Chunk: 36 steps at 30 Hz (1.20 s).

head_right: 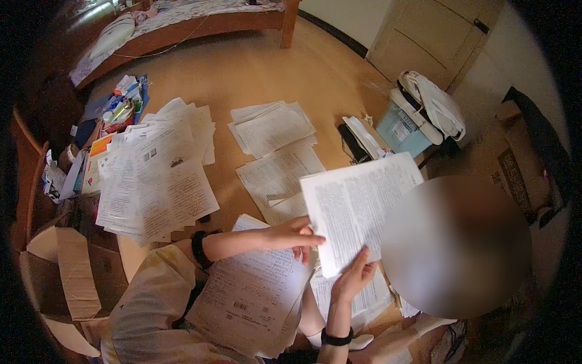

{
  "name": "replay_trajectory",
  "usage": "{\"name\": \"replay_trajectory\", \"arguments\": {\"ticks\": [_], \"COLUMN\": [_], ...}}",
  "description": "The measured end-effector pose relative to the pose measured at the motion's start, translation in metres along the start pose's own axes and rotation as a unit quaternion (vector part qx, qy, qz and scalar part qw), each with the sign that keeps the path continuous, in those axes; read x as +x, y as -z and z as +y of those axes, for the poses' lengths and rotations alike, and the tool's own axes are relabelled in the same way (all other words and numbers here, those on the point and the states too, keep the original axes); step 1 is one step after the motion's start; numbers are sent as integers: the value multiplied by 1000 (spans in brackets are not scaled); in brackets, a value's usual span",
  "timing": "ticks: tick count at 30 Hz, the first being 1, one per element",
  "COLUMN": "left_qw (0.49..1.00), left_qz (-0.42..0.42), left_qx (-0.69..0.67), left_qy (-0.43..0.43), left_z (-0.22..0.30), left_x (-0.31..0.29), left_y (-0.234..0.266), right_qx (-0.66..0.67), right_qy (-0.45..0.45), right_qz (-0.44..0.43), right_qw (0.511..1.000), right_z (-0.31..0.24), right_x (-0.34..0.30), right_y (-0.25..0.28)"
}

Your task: Organizing and sorting a large volume of papers and study materials on the floor.

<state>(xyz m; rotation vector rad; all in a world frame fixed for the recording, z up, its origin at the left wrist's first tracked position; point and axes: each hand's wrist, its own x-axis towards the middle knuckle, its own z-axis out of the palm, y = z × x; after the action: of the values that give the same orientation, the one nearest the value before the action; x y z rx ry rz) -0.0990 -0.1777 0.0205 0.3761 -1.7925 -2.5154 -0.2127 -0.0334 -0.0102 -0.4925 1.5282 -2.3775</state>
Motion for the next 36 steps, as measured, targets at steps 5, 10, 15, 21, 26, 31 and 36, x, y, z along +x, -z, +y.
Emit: {"name": "replay_trajectory", "arguments": {"ticks": [5,10,15,21,26,31,36], "left_qw": [999,986,942,881,848,826,789], "left_qz": [31,150,333,383,437,551,598], "left_qx": [11,-44,-1,-179,-248,5,32], "left_qy": [-33,50,-49,-213,-169,-117,-137], "left_z": [-10,-34,-72,-48,-83,-140,-147], "left_x": [33,92,136,137,165,188,188], "left_y": [15,90,179,204,212,251,331], "right_qx": [-7,-79,-353,-508,-569,-572,-576], "right_qy": [-52,-81,5,129,195,122,151], "right_qz": [-6,-77,-300,-516,-455,-466,-474], "right_qw": [999,991,886,677,656,663,648], "right_z": [4,1,31,42,59,37,51], "right_x": [-6,-17,-53,-94,-102,-96,-102], "right_y": [-3,1,2,-1,17,7,4]}}
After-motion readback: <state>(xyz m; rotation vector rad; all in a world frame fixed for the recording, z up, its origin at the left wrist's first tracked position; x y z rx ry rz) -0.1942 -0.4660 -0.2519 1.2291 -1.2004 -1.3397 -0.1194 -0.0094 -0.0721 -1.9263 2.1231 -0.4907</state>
